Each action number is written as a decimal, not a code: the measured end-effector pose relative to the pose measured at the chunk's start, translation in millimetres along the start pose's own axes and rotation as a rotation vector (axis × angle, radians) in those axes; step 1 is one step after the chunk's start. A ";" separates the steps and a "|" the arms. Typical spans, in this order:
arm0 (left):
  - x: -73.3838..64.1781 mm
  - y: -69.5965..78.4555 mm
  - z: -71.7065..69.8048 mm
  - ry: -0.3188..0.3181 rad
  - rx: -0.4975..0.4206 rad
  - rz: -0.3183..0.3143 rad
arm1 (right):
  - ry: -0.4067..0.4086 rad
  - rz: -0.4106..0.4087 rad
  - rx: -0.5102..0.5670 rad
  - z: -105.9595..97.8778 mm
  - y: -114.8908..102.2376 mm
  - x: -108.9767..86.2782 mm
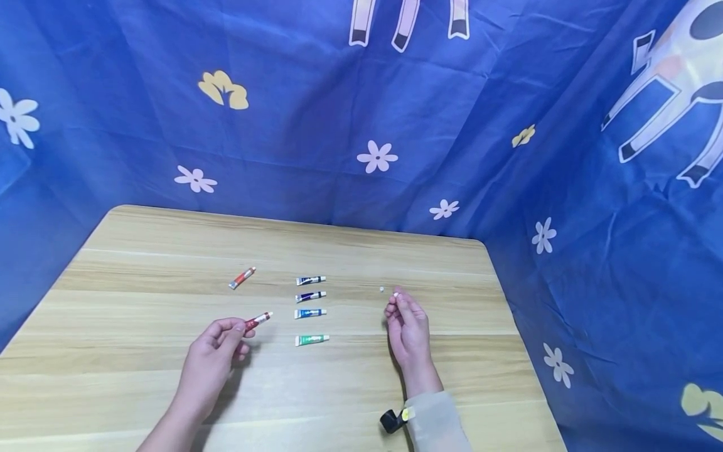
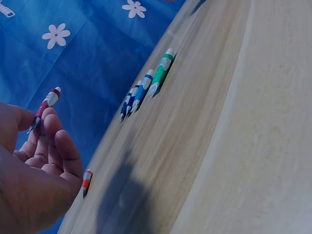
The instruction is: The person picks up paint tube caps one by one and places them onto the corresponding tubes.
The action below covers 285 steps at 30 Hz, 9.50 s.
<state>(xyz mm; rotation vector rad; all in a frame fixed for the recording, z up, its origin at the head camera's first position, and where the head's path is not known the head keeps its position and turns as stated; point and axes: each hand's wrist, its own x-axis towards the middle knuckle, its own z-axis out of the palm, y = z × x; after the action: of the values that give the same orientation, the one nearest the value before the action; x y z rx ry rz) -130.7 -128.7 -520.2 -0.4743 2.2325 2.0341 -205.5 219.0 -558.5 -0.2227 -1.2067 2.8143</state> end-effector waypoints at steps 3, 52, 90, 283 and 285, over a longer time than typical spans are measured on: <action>-1.3 1.1 3.5 -0.011 0.014 -0.011 | -0.039 0.018 -0.049 7.0 5.0 -5.6; -17.7 18.9 53.0 -0.168 0.001 -0.018 | -0.322 -0.002 -0.793 74.3 36.7 -64.0; -22.9 16.3 56.6 -0.124 0.280 0.161 | -0.273 0.229 -0.725 70.6 36.3 -62.4; -6.9 -21.2 67.4 -0.154 1.014 0.676 | -0.339 0.032 -1.172 7.7 16.5 -45.4; -6.4 -21.3 67.0 -0.151 1.011 0.684 | -0.330 0.033 -1.171 5.8 16.1 -42.8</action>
<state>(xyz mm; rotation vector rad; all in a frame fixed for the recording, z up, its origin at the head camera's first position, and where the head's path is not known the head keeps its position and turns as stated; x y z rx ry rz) -128.3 -63.2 -546.3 0.5676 3.1163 0.7208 -164.3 198.5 -561.7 0.1893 -2.7617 1.8204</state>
